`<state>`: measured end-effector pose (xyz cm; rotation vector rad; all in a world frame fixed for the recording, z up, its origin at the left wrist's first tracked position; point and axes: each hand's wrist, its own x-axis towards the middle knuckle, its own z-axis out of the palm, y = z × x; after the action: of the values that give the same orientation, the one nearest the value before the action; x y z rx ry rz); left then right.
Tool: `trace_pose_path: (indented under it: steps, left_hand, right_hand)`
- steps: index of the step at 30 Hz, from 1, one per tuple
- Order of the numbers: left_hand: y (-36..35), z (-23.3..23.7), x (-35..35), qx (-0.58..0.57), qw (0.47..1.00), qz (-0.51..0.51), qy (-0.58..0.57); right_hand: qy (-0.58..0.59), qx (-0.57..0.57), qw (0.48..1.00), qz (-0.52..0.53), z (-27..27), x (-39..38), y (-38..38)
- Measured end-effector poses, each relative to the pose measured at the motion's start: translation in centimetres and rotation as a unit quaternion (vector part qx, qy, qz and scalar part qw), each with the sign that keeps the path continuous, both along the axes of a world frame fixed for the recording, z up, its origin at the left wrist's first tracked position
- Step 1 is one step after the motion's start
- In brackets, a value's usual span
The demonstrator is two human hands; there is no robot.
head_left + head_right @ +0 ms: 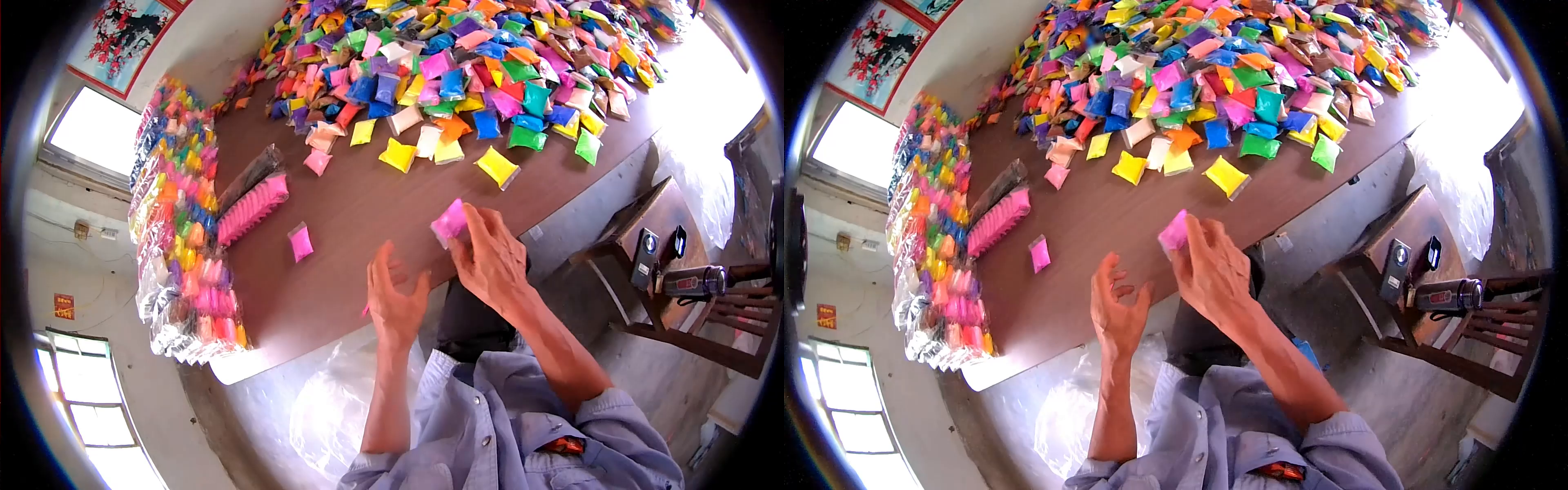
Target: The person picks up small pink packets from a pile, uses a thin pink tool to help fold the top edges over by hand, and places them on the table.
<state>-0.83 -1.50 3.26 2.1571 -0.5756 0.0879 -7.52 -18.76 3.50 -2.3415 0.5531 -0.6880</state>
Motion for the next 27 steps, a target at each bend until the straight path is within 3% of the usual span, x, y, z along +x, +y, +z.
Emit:
trace_pose_path:
  steps: [3, 5, 7, 15, 17, 19, 20, 21, 25, 27]
  left_hand:
    - [0.7, 0.5, -0.7, -0.001, 1.000, 0.014, 0.023]
    - [1.1, 0.5, -1.0, 0.006, 1.000, 0.020, 0.010]
    - [1.2, 0.2, -1.1, 0.005, 1.000, 0.020, 0.009]
    - [2.3, -0.5, -1.4, -0.014, 0.998, 0.031, 0.056]
    - [2.6, -1.0, -1.3, -0.008, 1.000, 0.002, 0.008]
    - [2.3, 0.2, -1.8, -0.016, 1.000, 0.001, 0.000]
    - [2.3, 0.6, -1.9, -0.025, 1.000, 0.001, -0.009]
    - [2.6, 0.6, -2.0, -0.022, 1.000, 0.003, -0.011]
    - [5.1, 1.4, -1.8, 0.018, 0.994, 0.104, -0.035]
    - [6.3, 2.7, -1.5, 0.023, 0.986, 0.165, -0.033]
  right_hand:
    - [-0.055, -0.071, 0.995, 0.031, 0.4, -2.0, 0.7]
    - [-0.056, -0.024, 0.997, 0.040, -1.2, -1.8, 1.2]
    - [-0.025, -0.103, 0.993, 0.046, -1.9, -0.8, 0.3]
    - [-0.048, -0.085, 0.992, 0.078, -0.1, -2.3, 2.3]
    - [-0.109, -0.058, 0.977, 0.172, 0.7, -3.8, 5.0]
    - [-0.030, -0.034, 0.957, 0.288, 1.9, -5.4, 8.1]
    - [-0.080, 0.049, 0.959, 0.269, 0.7, -6.0, 10.5]
    - [-0.083, 0.052, 0.957, 0.271, 0.7, -6.1, 10.4]
    - [-0.096, 0.091, 0.912, 0.389, 0.1, -7.7, 9.6]
    - [-0.171, 0.165, 0.842, 0.485, -0.7, -8.2, 10.0]
